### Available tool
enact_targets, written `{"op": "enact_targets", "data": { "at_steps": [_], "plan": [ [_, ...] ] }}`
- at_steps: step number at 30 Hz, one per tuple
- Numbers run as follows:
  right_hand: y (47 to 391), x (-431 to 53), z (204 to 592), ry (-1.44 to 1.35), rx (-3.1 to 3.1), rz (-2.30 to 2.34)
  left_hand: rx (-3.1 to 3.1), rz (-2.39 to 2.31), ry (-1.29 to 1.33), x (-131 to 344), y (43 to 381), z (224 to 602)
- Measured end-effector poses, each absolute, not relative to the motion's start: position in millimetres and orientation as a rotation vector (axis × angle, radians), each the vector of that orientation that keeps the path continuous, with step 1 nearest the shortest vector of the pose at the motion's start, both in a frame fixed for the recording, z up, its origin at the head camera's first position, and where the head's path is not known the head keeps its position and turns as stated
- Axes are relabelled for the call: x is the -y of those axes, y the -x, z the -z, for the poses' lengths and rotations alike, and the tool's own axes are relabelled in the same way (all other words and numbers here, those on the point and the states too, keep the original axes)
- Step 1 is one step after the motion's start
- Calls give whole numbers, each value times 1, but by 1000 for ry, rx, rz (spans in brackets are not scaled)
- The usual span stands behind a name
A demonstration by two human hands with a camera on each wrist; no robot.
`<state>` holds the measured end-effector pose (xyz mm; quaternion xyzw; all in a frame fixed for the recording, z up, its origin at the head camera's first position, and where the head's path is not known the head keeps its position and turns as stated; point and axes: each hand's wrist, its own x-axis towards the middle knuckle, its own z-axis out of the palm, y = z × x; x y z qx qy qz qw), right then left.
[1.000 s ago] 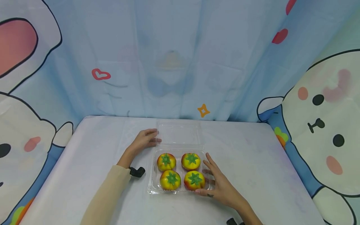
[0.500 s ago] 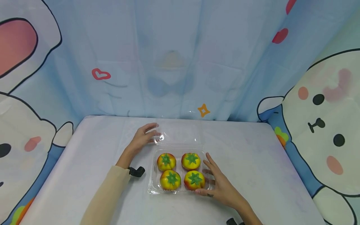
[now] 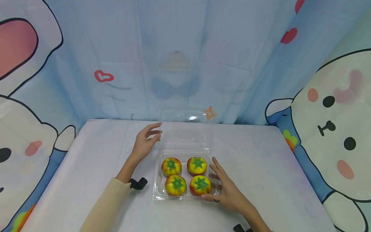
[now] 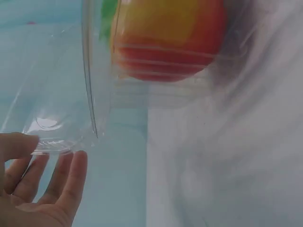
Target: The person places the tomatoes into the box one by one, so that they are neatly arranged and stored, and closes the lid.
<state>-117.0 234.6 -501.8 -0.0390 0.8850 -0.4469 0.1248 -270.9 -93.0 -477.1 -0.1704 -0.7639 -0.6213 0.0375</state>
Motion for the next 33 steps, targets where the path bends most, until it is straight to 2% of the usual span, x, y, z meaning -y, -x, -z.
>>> {"op": "enact_targets", "data": {
  "at_steps": [17, 24, 33],
  "plan": [
    [118, -235, 500, 142, -2580, 1301, 2245, 1593, 660, 106, 186, 468],
    [115, -234, 499, 61, -2546, 1294, 2280, 1327, 662, 111, 147, 474],
    [113, -235, 503, 129, -2604, 1310, 2397, 1337, 568, 108, 108, 487]
  ]
}}
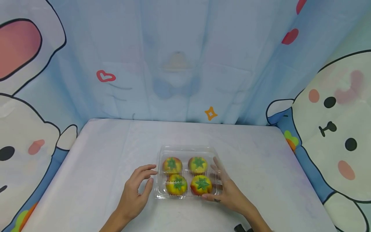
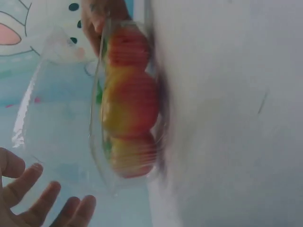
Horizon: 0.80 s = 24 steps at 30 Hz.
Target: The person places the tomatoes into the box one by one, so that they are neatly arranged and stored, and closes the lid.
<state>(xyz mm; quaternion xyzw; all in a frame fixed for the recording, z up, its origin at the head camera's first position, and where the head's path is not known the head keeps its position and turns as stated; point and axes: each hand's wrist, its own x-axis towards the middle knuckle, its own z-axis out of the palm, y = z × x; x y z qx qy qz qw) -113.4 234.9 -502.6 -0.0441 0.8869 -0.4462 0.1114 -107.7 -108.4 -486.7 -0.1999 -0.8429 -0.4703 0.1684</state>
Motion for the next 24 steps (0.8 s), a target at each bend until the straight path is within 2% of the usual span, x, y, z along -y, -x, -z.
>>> {"op": "enact_targets", "data": {
  "at_steps": [11, 18, 24],
  "plan": [
    [113, -238, 504, 190, -2688, 1241, 2599, 1755, 225, 102, 99, 489],
    [112, -237, 505, 225, -2672, 1294, 2792, 1790, 139, 102, 103, 493],
    [113, -246, 508, 297, -2645, 1316, 2938, 2065, 113, 110, 108, 495]
  ]
}}
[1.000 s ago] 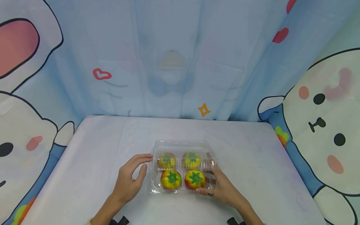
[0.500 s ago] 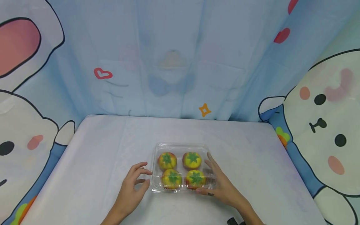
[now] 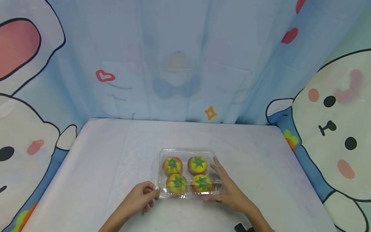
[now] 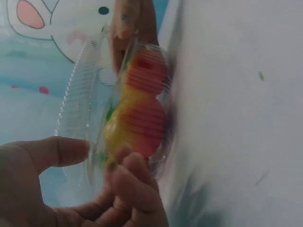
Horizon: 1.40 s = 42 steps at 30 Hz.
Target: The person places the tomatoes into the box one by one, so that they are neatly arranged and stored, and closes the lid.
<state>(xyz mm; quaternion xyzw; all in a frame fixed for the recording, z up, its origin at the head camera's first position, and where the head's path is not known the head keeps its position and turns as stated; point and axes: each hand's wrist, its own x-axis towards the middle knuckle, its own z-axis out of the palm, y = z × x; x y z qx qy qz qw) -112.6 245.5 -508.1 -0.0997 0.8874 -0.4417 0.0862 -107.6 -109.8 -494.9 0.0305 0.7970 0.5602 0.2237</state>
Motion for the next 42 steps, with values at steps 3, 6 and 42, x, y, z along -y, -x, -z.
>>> {"op": "enact_targets", "data": {
  "at_steps": [3, 6, 42],
  "plan": [
    [115, -256, 508, 357, -2539, 1412, -2089, -1557, -90, 112, 111, 497],
    [118, -268, 505, 379, -2352, 1552, -2049, -1586, -92, 113, 112, 499],
    [97, -279, 499, 174, -1938, 1559, -1955, -1628, -151, 116, 114, 502]
  ]
}}
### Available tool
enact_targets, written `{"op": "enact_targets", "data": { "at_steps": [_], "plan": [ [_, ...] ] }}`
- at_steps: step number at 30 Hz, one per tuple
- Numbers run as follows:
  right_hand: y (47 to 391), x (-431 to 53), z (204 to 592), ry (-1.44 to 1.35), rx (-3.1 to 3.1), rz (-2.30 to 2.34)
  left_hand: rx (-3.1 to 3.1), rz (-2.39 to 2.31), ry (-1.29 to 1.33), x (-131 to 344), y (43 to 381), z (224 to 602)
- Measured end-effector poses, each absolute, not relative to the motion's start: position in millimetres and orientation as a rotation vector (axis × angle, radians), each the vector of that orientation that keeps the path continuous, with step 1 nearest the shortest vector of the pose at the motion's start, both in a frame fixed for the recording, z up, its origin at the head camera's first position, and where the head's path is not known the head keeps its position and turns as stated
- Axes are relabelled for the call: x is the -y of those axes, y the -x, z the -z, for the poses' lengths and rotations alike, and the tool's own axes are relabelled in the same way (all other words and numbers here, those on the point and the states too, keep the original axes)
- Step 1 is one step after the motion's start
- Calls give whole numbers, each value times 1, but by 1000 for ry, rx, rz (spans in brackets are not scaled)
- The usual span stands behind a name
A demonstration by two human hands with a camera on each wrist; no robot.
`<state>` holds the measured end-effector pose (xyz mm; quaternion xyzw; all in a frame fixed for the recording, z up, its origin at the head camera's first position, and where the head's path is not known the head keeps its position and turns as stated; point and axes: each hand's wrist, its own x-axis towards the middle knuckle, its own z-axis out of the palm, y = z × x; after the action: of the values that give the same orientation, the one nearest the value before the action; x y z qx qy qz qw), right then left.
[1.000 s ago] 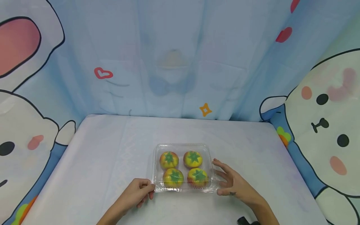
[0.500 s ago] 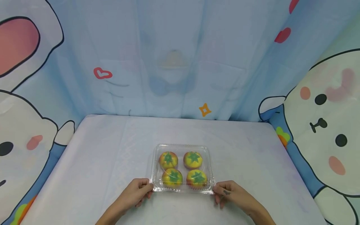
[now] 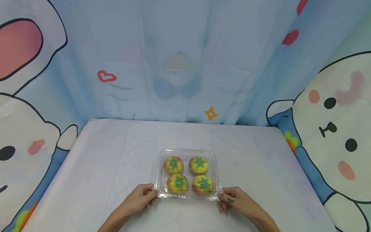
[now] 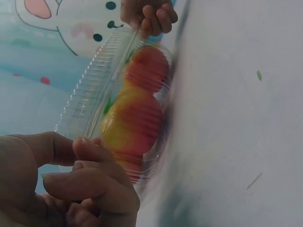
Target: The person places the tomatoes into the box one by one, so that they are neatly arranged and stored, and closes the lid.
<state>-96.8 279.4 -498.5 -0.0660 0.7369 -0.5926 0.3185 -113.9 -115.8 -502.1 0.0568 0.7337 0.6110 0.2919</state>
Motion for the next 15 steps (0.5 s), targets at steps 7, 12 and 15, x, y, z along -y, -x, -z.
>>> {"op": "enact_targets", "data": {
  "at_steps": [7, 12, 15],
  "plan": [
    [97, -278, 499, 157, -1954, 1544, -1958, -1648, -123, 116, 114, 507],
    [98, -279, 500, 170, -1972, 1523, -1954, -1659, -108, 117, 115, 509],
    [98, -279, 500, 177, -1974, 1517, -1952, -1655, -122, 118, 114, 509]
  ]
}}
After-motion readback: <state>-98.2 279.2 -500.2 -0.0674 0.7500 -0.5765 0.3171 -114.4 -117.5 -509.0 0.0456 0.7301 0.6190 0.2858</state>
